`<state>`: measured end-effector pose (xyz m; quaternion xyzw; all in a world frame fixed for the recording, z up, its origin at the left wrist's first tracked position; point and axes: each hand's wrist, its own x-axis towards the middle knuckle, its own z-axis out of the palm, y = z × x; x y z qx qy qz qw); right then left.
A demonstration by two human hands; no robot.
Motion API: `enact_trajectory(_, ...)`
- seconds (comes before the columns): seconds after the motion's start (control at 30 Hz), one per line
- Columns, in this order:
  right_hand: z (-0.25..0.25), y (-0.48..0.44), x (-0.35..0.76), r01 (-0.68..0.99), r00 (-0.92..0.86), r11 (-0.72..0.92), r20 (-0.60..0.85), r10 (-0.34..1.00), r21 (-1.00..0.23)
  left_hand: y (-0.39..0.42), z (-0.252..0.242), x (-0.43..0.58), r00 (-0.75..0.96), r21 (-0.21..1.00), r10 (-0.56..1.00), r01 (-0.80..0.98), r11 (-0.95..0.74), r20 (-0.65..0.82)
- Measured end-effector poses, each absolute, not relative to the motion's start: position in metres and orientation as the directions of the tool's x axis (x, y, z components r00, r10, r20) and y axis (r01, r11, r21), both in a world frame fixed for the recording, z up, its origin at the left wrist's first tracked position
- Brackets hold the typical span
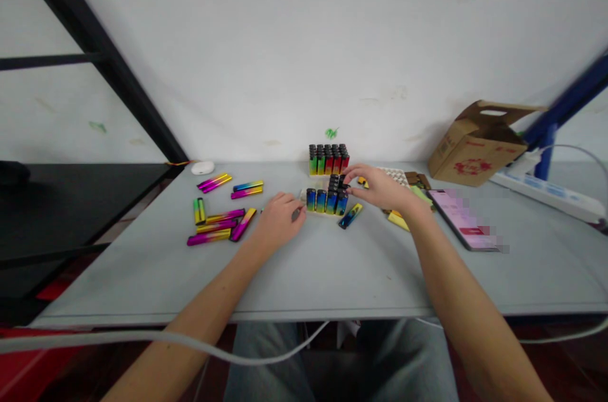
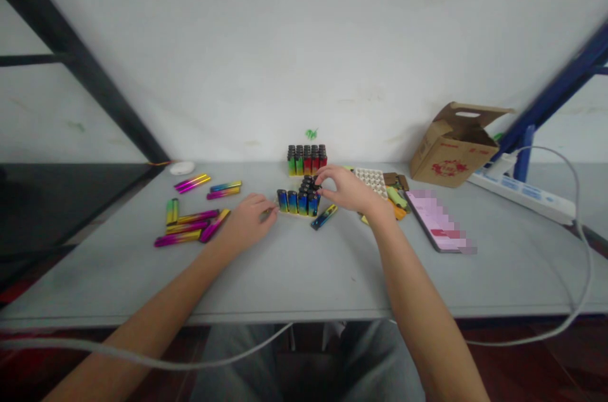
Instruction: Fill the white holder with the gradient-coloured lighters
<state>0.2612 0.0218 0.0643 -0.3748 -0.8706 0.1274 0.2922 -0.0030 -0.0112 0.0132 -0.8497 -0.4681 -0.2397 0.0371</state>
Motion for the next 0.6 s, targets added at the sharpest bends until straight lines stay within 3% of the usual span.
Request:
enact_trajectory(0.17,0.063,0.021,0.260,0.568,-0.528,0.689,0.443,0.725,-0.450,-0.011,0.014,-0.003,0.447,0.163,0.782,0.815,-0.556,0.434)
enact_trajectory(0.4,0.072,0.018,0.258,0.442,-0.229,0.498,0.442,0.867,-0.746,-0.011,0.013,-0.003,0.453,0.162,0.777,0.810,-0.563,0.438)
enact_trajectory(0.6,0.075,0.022,0.257,0.279,0.031,0.428,0.454,0.891,-0.860,-0.007,0.011,-0.008,0.481,0.188,0.783,0.792,-0.581,0.393)
